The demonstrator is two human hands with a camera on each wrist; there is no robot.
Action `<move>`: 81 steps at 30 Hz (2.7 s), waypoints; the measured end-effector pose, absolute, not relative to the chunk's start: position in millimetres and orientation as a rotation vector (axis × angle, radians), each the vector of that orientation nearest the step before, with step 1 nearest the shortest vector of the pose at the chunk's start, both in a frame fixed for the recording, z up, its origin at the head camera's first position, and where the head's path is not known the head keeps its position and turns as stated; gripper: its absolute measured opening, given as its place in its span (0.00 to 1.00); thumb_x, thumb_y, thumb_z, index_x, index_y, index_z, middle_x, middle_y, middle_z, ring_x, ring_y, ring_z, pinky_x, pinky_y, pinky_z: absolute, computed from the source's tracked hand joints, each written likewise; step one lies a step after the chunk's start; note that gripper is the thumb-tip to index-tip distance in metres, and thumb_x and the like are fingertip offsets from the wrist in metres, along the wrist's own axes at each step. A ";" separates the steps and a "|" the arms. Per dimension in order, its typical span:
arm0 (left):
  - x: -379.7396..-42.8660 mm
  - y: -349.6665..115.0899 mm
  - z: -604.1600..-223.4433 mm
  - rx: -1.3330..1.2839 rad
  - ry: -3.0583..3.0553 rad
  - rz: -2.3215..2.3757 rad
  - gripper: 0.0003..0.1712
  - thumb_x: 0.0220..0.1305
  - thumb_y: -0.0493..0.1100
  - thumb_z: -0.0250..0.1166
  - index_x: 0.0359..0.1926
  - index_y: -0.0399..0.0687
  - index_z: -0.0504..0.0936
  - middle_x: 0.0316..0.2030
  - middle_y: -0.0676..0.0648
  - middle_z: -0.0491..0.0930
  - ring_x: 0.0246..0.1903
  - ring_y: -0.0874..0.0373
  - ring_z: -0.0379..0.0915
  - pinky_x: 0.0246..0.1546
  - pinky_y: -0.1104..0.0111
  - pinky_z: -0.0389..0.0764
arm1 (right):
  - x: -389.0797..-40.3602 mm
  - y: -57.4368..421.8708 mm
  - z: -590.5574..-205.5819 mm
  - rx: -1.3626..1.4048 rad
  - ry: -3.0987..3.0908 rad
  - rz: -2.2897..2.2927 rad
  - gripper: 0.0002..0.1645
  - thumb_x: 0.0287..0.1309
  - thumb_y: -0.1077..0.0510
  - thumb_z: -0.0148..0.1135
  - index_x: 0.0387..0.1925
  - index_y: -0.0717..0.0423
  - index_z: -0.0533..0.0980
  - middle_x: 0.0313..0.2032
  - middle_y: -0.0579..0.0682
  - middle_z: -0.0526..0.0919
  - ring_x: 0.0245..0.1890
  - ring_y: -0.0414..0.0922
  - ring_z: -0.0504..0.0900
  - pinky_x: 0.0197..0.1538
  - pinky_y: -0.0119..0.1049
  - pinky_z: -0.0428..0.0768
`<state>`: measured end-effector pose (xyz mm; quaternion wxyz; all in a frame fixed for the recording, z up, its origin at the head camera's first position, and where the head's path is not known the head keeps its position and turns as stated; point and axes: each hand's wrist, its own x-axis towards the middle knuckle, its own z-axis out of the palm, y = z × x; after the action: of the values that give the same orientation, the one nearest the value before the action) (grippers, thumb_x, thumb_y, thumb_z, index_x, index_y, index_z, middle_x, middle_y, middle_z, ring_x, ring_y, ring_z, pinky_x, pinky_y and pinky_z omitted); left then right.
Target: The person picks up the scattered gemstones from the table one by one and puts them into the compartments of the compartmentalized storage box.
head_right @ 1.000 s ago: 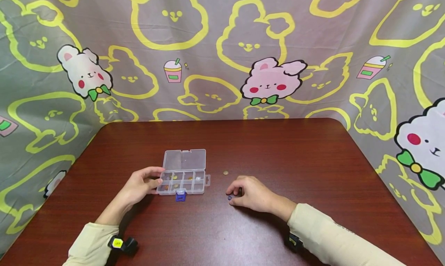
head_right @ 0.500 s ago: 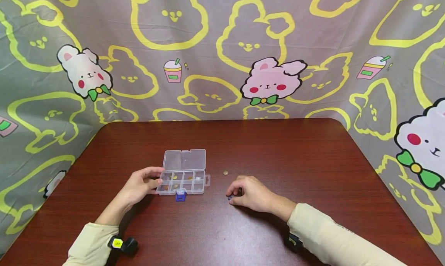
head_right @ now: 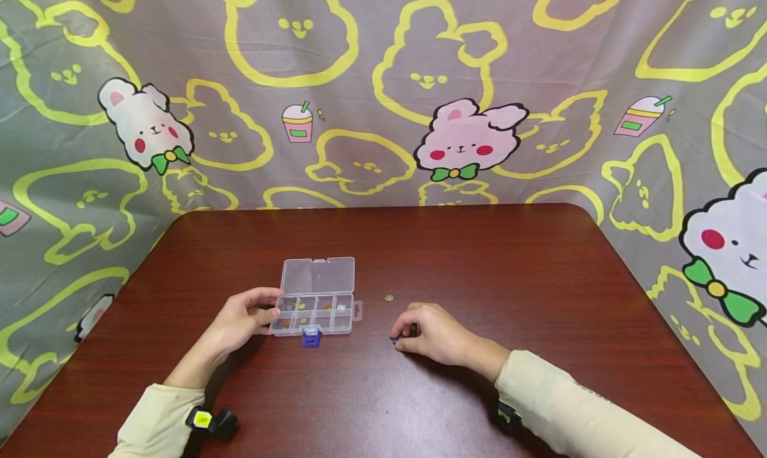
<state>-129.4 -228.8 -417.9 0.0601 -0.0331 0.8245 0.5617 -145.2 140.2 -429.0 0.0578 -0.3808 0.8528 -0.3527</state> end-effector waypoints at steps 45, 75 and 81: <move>-128.8 -229.0 -417.3 -0.100 2.489 1.705 0.20 0.67 0.27 0.61 0.60 0.32 0.77 0.52 0.31 0.77 0.39 0.49 0.80 0.34 0.59 0.87 | -145.4 140.7 -430.3 -1.197 2.577 -1.112 0.08 0.52 0.63 0.76 0.33 0.48 0.85 0.30 0.39 0.79 0.30 0.39 0.76 0.32 0.30 0.76; -128.0 -228.7 -416.0 -0.096 2.473 1.728 0.20 0.67 0.27 0.60 0.59 0.31 0.76 0.51 0.30 0.77 0.39 0.49 0.80 0.34 0.59 0.86 | -149.2 136.4 -414.2 -1.159 2.540 -1.205 0.08 0.52 0.65 0.75 0.32 0.51 0.85 0.29 0.37 0.81 0.23 0.35 0.76 0.30 0.30 0.77; -127.9 -228.6 -415.9 -0.110 2.478 1.721 0.20 0.67 0.28 0.62 0.59 0.31 0.77 0.51 0.31 0.78 0.39 0.49 0.81 0.34 0.59 0.87 | -149.8 132.9 -411.9 -1.154 2.551 -1.191 0.08 0.53 0.65 0.75 0.33 0.51 0.85 0.30 0.36 0.81 0.25 0.35 0.75 0.31 0.30 0.76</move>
<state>-127.9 -228.6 -415.9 0.0610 -0.0364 0.8193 0.5690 -149.8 132.9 -411.9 0.0495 -0.3788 0.8374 -0.3910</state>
